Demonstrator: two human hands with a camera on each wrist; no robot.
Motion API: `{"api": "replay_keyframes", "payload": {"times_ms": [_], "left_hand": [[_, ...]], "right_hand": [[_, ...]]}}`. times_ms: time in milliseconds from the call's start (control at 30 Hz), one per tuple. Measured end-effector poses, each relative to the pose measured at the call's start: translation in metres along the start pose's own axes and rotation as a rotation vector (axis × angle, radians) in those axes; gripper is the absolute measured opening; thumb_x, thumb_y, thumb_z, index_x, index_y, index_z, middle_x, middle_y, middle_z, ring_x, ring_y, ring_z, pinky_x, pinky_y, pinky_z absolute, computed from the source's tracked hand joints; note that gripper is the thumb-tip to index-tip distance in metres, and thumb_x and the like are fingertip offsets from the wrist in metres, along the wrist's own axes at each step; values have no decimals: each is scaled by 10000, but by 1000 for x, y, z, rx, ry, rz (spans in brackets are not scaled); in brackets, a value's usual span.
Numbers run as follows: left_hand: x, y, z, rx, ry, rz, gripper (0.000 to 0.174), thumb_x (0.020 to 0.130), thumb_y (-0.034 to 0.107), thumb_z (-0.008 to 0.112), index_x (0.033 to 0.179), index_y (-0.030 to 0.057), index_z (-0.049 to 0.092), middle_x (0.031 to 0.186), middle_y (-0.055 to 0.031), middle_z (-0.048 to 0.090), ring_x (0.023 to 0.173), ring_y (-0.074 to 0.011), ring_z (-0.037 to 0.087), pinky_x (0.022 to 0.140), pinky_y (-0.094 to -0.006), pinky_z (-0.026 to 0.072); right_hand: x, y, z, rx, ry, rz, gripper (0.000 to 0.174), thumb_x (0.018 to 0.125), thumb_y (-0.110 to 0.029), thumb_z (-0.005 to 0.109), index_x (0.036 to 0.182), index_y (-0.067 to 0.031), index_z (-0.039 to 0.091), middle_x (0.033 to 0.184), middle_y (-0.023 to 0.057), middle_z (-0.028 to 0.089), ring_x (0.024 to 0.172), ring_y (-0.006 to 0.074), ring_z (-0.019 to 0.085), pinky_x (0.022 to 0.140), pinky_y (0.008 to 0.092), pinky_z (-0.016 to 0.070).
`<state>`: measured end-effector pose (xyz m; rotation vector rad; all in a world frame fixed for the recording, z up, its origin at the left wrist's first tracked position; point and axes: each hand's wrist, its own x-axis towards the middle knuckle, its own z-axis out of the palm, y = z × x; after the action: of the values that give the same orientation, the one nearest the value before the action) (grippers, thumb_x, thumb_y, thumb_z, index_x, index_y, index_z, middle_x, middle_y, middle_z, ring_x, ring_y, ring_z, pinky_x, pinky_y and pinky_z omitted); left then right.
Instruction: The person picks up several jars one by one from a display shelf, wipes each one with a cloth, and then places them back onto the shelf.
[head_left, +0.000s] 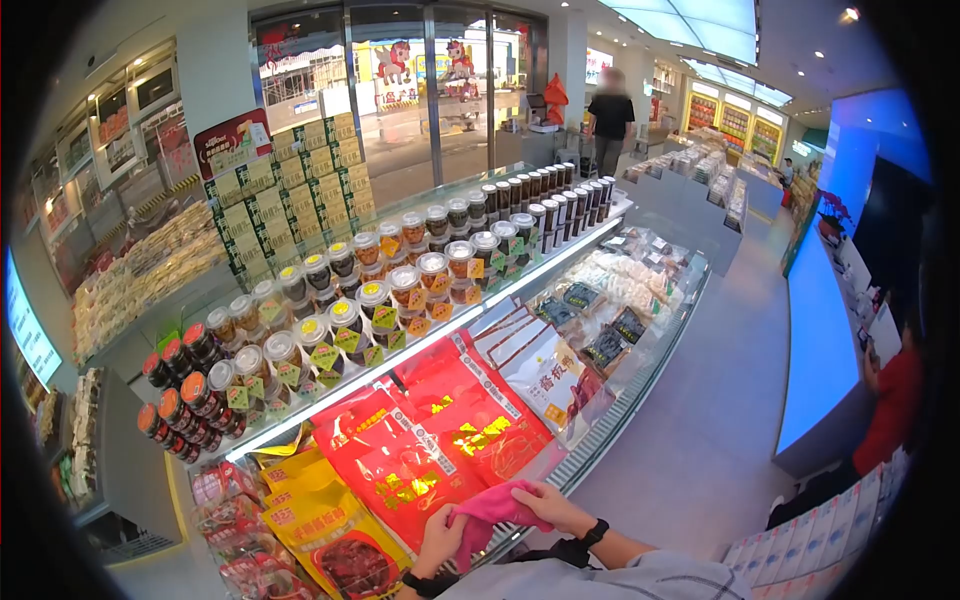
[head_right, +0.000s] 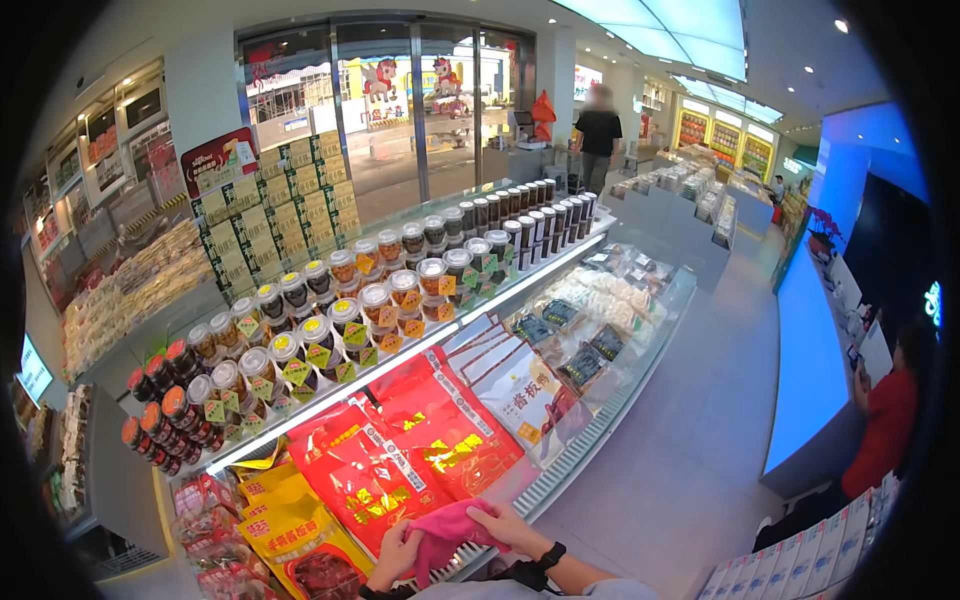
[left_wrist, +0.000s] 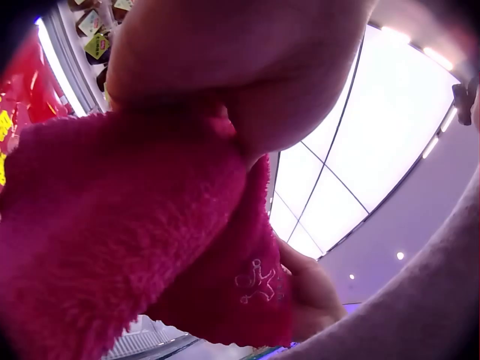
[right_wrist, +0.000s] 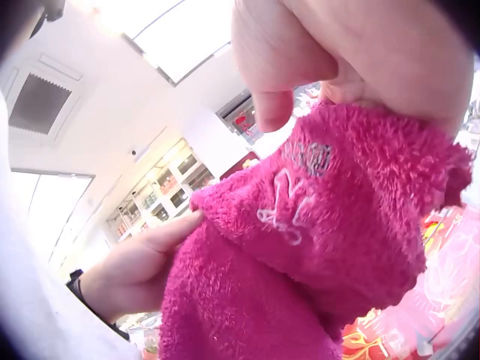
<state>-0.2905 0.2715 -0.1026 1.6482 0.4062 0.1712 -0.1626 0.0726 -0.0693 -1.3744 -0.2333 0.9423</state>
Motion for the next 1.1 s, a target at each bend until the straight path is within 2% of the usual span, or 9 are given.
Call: {"api": "replay_keyframes", "payload": {"times_ms": [167,200,367,433,500,600,700,900,1100], "left_hand": [[23,18,19,-367,-214,-48,256,945,196,616,1107,-1,597,958,-41,668,782,-87,608,661,-227,485],[27,19,19,-343,-268,-51,273,943,199,623,1129,2,588,987,-48,667,792,-90,613,663,-225,486],[34,41,5,-257,-252,-23,352,933,207,640,1218,19,553,1081,-69,654,828,-83,608,680,-207,481],[51,15,-17,-221,-80,33,348,930,208,645,1219,31,567,1097,-66,651,875,-79,597,778,-230,482],[61,25,-51,-222,46,-1,321,931,192,638,1197,25,573,1077,-48,652,915,-108,618,807,-245,488],[85,45,-106,-292,231,-34,344,945,235,614,1218,35,549,1075,-49,648,894,-125,636,728,-247,479],[116,62,-163,-462,357,-51,334,956,246,591,1226,65,514,1130,-50,635,918,-160,643,749,-289,486],[206,59,-253,-630,577,-10,406,913,313,636,1206,84,473,1242,-102,509,858,-208,629,672,-304,480],[290,50,-331,-522,876,-138,358,854,377,669,962,51,564,811,-51,579,612,-145,559,455,-280,415]], "right_hand": [[9,-6,30,-248,-167,-424,508,915,-273,660,1339,-46,494,1122,67,631,1024,138,587,907,305,475],[14,1,27,-234,-213,-352,480,912,-217,644,1335,-48,492,1164,116,622,1082,187,581,937,325,458],[48,22,-8,-702,51,-506,451,860,-99,584,1297,-25,500,1193,219,596,1160,324,556,955,373,442],[55,22,-24,-903,228,-509,441,859,-121,575,1285,-28,508,1218,208,589,1175,329,545,966,400,434],[66,37,-39,-1126,332,-287,435,868,-213,567,1271,-52,528,1375,191,482,1230,387,480,1024,498,380],[82,95,-49,-1480,362,-320,460,868,-298,549,1244,-33,548,1456,191,384,1320,421,361,1059,626,257],[88,116,-40,-1521,420,-423,488,852,-316,547,1225,-1,547,1485,196,333,1360,451,274,1048,707,160],[91,114,-32,-1517,497,-424,490,825,-287,548,1234,-17,546,1456,186,379,1384,430,262,1083,671,150],[93,110,-31,-1433,518,-480,476,800,-285,556,1197,-22,571,1414,187,431,1361,412,307,1088,653,159]]}}
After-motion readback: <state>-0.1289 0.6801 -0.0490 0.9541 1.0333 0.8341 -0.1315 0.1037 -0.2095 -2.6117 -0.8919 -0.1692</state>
